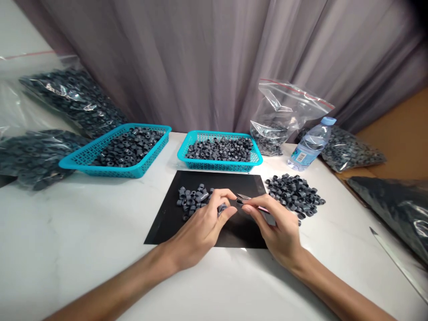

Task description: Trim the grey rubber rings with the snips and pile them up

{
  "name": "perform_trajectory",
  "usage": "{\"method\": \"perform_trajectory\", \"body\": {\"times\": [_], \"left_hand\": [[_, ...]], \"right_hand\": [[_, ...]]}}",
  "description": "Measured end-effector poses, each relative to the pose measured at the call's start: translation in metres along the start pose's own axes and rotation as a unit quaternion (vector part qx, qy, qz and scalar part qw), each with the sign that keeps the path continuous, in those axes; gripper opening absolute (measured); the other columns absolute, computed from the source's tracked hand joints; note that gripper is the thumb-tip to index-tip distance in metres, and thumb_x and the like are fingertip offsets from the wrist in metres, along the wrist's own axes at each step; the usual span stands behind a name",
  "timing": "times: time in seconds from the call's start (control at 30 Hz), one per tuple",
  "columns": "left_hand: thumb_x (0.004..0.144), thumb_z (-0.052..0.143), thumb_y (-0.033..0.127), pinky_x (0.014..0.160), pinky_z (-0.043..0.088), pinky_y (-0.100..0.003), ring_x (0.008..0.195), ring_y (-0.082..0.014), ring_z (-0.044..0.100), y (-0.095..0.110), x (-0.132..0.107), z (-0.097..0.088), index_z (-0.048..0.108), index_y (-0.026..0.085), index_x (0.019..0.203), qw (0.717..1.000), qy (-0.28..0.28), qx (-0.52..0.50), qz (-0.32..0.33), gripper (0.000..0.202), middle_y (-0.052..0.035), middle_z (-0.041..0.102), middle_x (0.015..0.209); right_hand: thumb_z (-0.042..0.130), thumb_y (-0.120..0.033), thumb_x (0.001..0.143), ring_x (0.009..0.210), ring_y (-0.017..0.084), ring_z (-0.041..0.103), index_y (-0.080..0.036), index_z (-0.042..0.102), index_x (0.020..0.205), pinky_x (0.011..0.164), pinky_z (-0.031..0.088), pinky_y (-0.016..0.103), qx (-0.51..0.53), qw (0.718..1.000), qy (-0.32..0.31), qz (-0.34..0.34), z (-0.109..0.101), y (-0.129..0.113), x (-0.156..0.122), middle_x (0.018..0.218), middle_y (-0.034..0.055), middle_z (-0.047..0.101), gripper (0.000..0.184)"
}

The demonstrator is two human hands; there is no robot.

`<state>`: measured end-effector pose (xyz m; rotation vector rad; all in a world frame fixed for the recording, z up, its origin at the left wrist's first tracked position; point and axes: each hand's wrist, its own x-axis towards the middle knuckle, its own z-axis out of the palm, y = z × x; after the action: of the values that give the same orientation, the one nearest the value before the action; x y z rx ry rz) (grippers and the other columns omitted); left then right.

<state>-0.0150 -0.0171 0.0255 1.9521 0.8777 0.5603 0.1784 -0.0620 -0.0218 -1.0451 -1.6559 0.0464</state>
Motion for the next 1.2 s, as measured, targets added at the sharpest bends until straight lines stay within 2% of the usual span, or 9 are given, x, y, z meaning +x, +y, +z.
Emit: {"method": "perform_trajectory", "body": {"times": [0.23, 0.4, 0.5, 0.6, 0.8, 1.07, 1.2], "left_hand": [[0.104, 0.04, 0.045, 0.087, 0.041, -0.031, 0.101, -0.0209, 0.063, 0.004, 0.001, 0.001, 0.047, 0.026, 0.115, 0.999, -0.017, -0.036, -0.002, 0.023, -0.0022, 0.065, 0.104], [0.104, 0.041, 0.043, 0.088, 0.039, -0.03, 0.098, -0.0183, 0.06, 0.003, 0.001, 0.001, 0.049, 0.025, 0.115, 0.997, -0.023, -0.072, 0.007, 0.023, -0.0018, 0.063, 0.104], [0.104, 0.042, 0.044, 0.081, 0.039, -0.03, 0.093, -0.0178, 0.058, 0.002, 0.001, 0.002, 0.05, 0.024, 0.115, 0.996, -0.015, -0.092, 0.005, 0.023, -0.0023, 0.063, 0.103], [0.104, 0.043, 0.043, 0.075, 0.038, -0.031, 0.085, -0.017, 0.056, 0.003, 0.001, 0.001, 0.049, 0.024, 0.113, 0.994, -0.031, -0.104, 0.003, 0.022, -0.0021, 0.062, 0.098], [0.102, 0.048, 0.045, 0.07, 0.036, -0.03, 0.08, -0.0171, 0.053, 0.007, 0.001, 0.0, 0.051, 0.023, 0.111, 0.991, -0.032, -0.13, -0.01, 0.024, -0.001, 0.059, 0.089], [0.1, 0.052, 0.045, 0.069, 0.035, -0.029, 0.079, -0.0171, 0.053, 0.006, 0.0, 0.0, 0.053, 0.024, 0.109, 0.989, -0.023, -0.143, -0.014, 0.024, -0.0002, 0.059, 0.086], [0.101, 0.05, 0.045, 0.074, 0.038, -0.029, 0.082, -0.0173, 0.054, 0.008, 0.0, -0.001, 0.051, 0.024, 0.11, 0.991, -0.03, -0.128, -0.012, 0.023, 0.0, 0.058, 0.088]], "right_hand": [[0.061, -0.013, 0.097, 0.076, 0.019, 0.067, -0.023, 0.066, 0.106, 0.068, 0.053, 0.032, 0.006, 1.0, -0.023, 0.0, -0.002, -0.005, 0.0, 0.09, 0.0047, 0.073, 0.014], [0.063, -0.017, 0.097, 0.073, 0.015, 0.065, -0.022, 0.065, 0.113, 0.07, 0.053, 0.029, 0.041, 0.998, -0.027, 0.035, -0.001, -0.008, 0.002, 0.086, 0.0024, 0.069, 0.017], [0.063, -0.019, 0.097, 0.071, 0.015, 0.064, -0.021, 0.065, 0.112, 0.067, 0.054, 0.028, 0.067, 0.996, -0.022, 0.052, -0.001, -0.009, 0.002, 0.083, 0.0017, 0.066, 0.016], [0.063, -0.02, 0.097, 0.07, 0.015, 0.064, -0.021, 0.066, 0.109, 0.065, 0.055, 0.028, 0.079, 0.994, -0.025, 0.065, 0.0, -0.01, 0.001, 0.083, 0.0021, 0.066, 0.012], [0.063, -0.022, 0.097, 0.068, 0.015, 0.064, -0.021, 0.067, 0.103, 0.059, 0.058, 0.027, 0.108, 0.989, -0.021, 0.099, 0.001, -0.009, 0.0, 0.085, 0.0035, 0.068, 0.008], [0.065, -0.021, 0.096, 0.07, 0.014, 0.063, -0.022, 0.067, 0.106, 0.058, 0.058, 0.025, 0.115, 0.988, -0.023, 0.104, 0.001, -0.009, -0.002, 0.088, 0.0042, 0.068, 0.01], [0.065, -0.02, 0.096, 0.072, 0.014, 0.065, -0.022, 0.067, 0.106, 0.061, 0.058, 0.025, 0.106, 0.99, -0.019, 0.095, 0.0, -0.012, -0.001, 0.087, 0.003, 0.069, 0.01]]}}
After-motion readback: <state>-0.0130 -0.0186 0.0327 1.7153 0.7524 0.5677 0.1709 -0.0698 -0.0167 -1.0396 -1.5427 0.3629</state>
